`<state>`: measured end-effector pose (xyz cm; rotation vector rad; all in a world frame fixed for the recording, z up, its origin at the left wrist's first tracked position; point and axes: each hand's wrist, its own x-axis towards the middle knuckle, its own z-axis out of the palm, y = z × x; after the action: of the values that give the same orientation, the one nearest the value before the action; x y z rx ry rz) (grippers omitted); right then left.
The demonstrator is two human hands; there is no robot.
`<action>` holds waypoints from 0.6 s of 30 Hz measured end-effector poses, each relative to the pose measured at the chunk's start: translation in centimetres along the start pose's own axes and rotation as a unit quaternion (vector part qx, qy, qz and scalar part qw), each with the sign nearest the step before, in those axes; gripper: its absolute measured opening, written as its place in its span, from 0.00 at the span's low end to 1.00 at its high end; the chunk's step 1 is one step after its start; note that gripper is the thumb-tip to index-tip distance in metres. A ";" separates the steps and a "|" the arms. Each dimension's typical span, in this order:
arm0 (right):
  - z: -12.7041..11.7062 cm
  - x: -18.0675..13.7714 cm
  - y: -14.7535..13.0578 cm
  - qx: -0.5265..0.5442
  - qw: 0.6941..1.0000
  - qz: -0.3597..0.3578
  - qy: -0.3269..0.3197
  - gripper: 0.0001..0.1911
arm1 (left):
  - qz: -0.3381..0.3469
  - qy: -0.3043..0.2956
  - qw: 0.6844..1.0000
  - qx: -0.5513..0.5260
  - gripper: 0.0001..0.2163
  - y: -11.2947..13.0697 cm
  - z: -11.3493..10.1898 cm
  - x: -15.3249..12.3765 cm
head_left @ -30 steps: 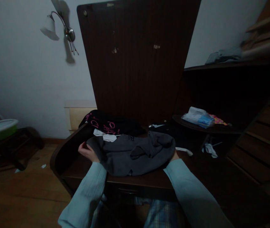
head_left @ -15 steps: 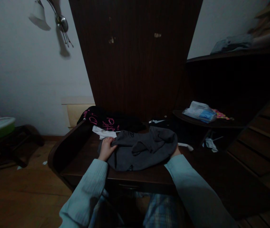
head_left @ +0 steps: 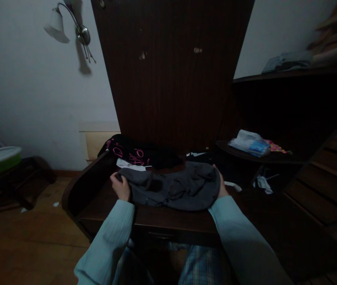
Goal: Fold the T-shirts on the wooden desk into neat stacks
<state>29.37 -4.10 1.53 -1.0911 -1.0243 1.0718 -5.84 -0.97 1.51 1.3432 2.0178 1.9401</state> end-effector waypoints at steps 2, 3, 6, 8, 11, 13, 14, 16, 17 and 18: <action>0.5 0.0 -0.2 -0.019 1.000 0.010 0.000 0.32 | 0.003 -0.082 0.996 0.031 0.10 0.2 0.0 -0.2; 0.9 0.0 -0.3 -0.061 0.998 0.011 -0.019 0.30 | 0.015 -0.140 0.988 0.058 0.11 0.3 0.1 -0.3; 2.2 -0.2 -0.3 -0.223 0.971 0.013 -0.087 0.22 | 0.085 -0.289 0.936 0.181 0.13 0.9 0.2 -0.7; 2.8 -0.3 -0.2 -0.296 0.949 0.022 -0.108 0.19 | 0.117 -0.327 0.901 0.258 0.14 1.3 0.3 -0.9; 3.0 -0.1 0.3 -0.331 0.933 0.012 -0.139 0.13 | 0.128 -0.345 0.872 0.322 0.14 1.8 0.3 -1.1; 2.9 0.0 0.6 -0.332 0.931 -0.013 -0.153 0.11 | 0.123 -0.356 0.861 0.341 0.14 2.1 0.1 -1.2; 2.9 0.0 0.8 -0.327 0.932 -0.026 -0.152 0.11 | 0.115 -0.359 0.860 0.345 0.15 2.3 -0.1 -1.3; 2.7 0.0 0.9 -0.315 0.940 -0.043 -0.128 0.10 | 0.089 -0.356 0.863 0.346 0.16 2.4 -0.6 -1.4; 2.6 0.0 1.0 -0.310 0.945 -0.048 -0.095 0.10 | 0.073 -0.353 0.868 0.342 0.16 2.3 -1.0 -1.4; 2.3 0.1 1.0 -0.305 0.950 -0.053 -0.042 0.09 | 0.055 -0.345 0.876 0.333 0.16 2.2 -1.4 -1.4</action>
<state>26.98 -3.55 0.95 -1.4662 -1.5233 0.7275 -4.59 -3.24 2.91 1.9232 2.2583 0.5524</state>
